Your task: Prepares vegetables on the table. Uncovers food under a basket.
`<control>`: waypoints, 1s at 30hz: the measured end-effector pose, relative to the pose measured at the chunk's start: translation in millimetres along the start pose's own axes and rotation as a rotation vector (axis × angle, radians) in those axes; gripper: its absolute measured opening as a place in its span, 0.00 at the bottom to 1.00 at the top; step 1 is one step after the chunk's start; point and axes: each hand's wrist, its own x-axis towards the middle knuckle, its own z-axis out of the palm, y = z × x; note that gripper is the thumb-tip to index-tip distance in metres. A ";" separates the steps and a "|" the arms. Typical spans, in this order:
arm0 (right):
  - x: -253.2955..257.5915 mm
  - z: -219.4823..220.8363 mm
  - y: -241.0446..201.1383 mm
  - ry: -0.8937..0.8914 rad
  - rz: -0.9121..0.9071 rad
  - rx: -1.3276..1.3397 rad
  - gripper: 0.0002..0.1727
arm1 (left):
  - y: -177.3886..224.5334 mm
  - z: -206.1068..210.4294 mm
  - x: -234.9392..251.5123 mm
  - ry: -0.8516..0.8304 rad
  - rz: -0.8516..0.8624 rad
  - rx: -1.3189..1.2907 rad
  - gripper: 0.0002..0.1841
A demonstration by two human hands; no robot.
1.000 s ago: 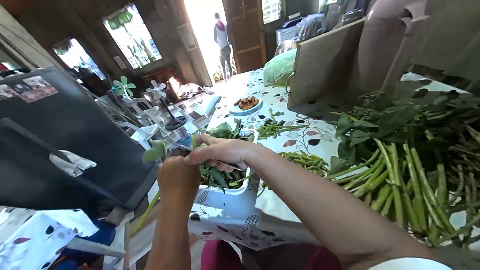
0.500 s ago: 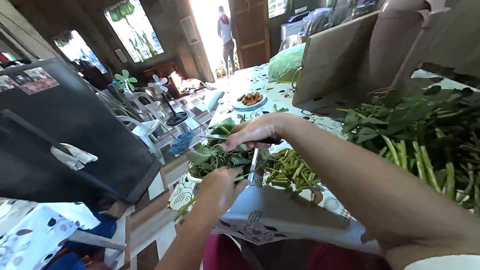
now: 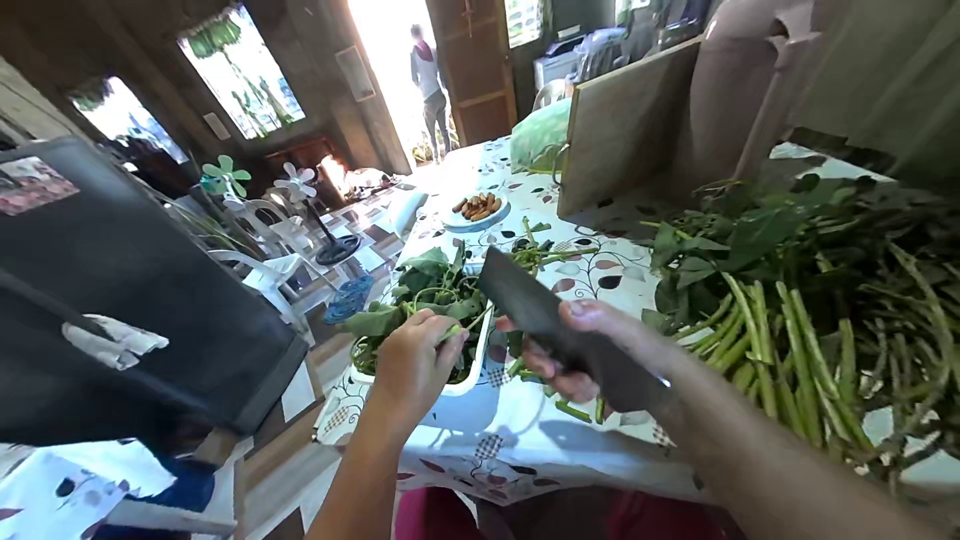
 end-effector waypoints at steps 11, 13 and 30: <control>25.9 39.2 7.4 0.365 0.055 -0.310 0.36 | 22.6 -5.3 -2.7 0.005 0.079 0.179 0.07; 29.4 41.5 6.7 0.467 0.047 -0.291 0.33 | 41.5 -6.3 -5.9 0.028 0.124 0.258 0.08; 5.9 11.0 -60.9 0.292 -0.128 -0.399 0.26 | -2.9 -70.4 68.7 -0.235 -0.156 0.135 0.14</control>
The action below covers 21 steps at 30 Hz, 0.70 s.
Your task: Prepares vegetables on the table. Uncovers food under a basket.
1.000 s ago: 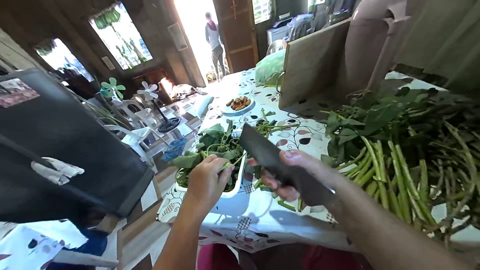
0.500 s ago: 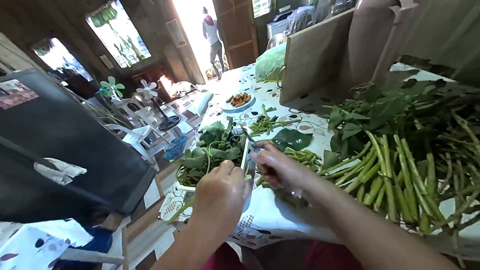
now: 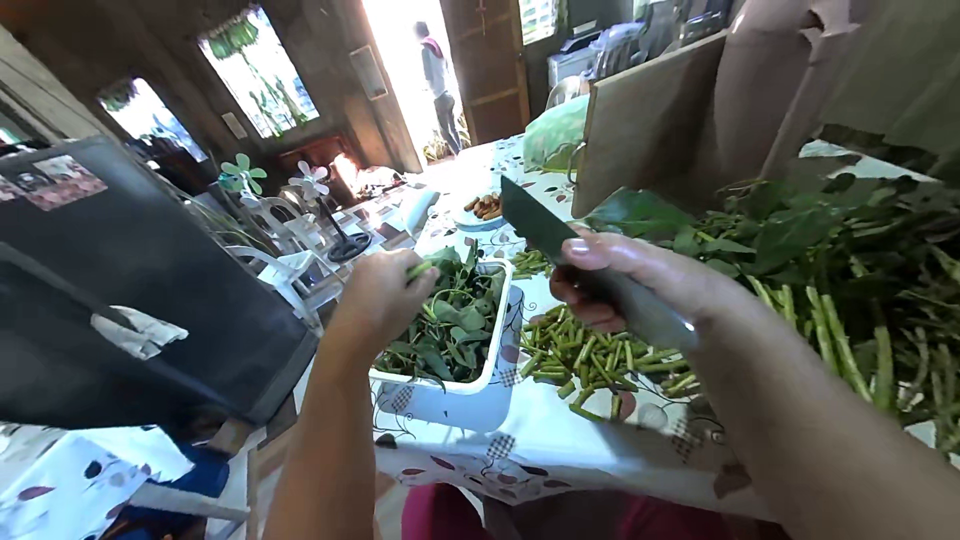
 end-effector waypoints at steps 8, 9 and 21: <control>73.1 16.1 -38.2 -0.126 0.148 0.048 0.25 | 28.5 27.6 -17.4 -0.270 0.044 -0.222 0.09; 86.9 22.0 -38.3 -0.161 0.173 0.102 0.27 | 19.0 34.3 -19.8 -0.258 0.063 -0.218 0.09; 84.9 -17.2 -1.8 -0.500 0.277 -0.020 0.28 | -27.7 -57.5 -56.4 0.415 0.109 -0.392 0.05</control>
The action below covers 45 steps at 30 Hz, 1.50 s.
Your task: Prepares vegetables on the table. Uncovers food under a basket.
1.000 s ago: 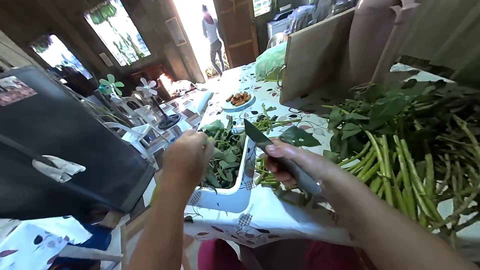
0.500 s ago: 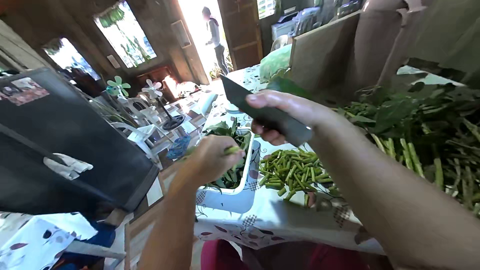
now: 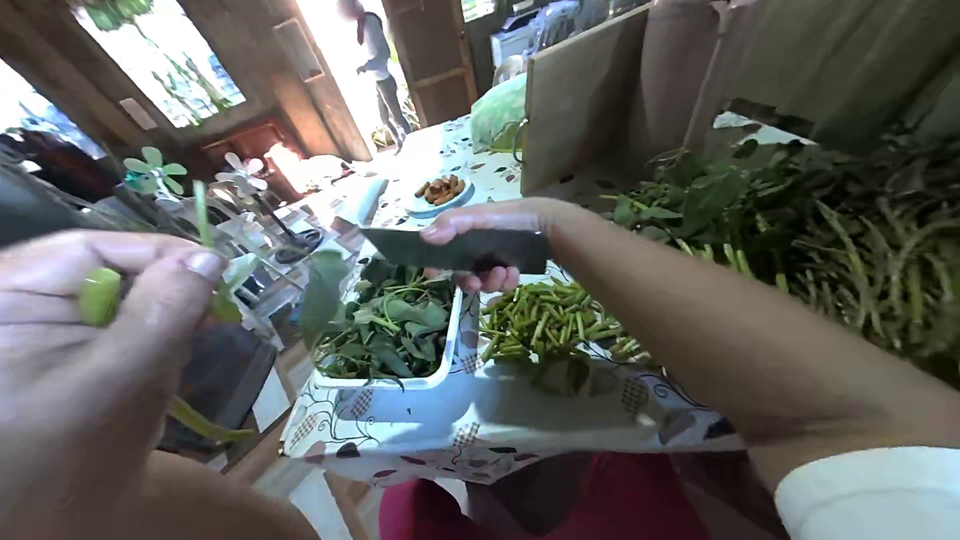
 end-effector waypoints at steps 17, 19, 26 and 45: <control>-131.4 78.8 129.7 0.810 -0.524 0.898 0.40 | 96.5 247.1 47.1 -0.972 -0.042 0.478 0.14; -127.3 78.0 143.5 0.826 -0.520 1.032 0.39 | 84.0 235.2 60.2 -0.930 -0.051 0.363 0.15; -115.6 79.9 163.3 0.855 -0.596 1.044 0.34 | 76.9 189.8 79.6 -0.610 0.014 0.348 0.15; -92.5 87.9 152.4 0.450 -0.660 0.536 0.42 | 32.3 214.8 -28.1 -0.489 0.129 0.001 0.10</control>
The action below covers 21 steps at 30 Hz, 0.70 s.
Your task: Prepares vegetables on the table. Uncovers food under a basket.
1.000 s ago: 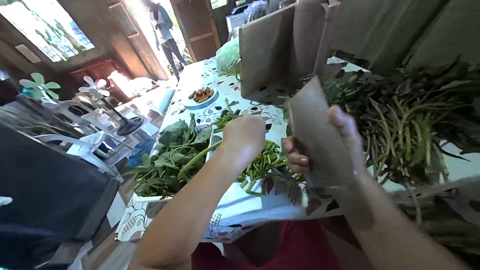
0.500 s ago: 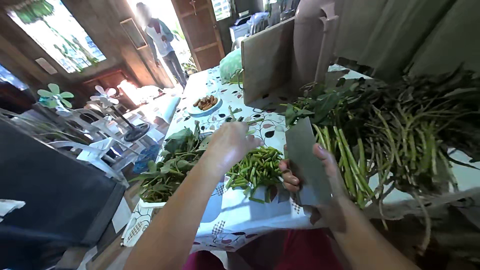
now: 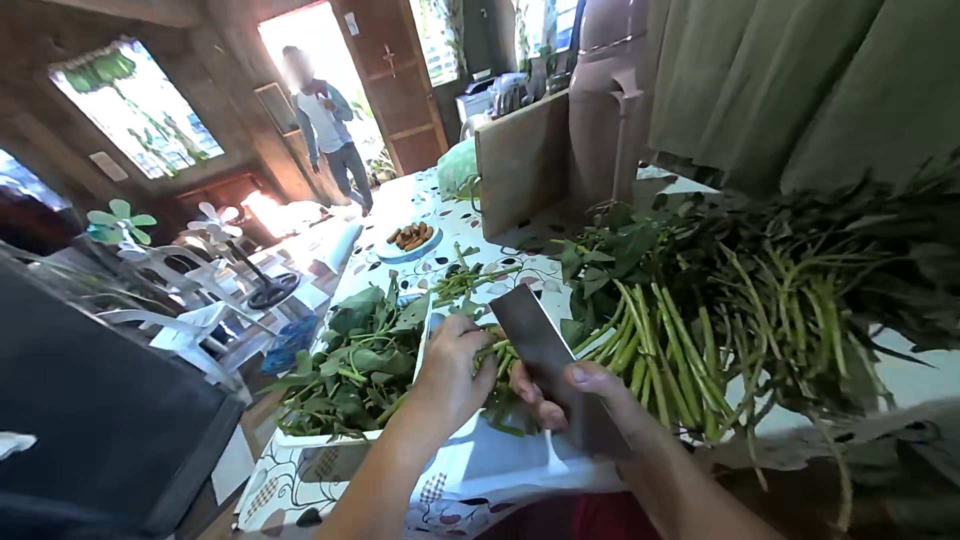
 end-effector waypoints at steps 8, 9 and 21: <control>11.2 -5.5 3.6 -0.118 -0.041 0.094 0.33 | -36.8 -5.1 -32.4 0.235 0.063 0.081 0.10; 14.3 -2.1 5.3 -0.117 -0.048 0.090 0.33 | -36.0 -3.9 -32.9 0.255 0.066 0.065 0.10; 33.2 44.2 7.6 0.409 -0.113 -0.869 0.55 | -2.9 3.4 -41.1 0.423 0.035 0.247 0.07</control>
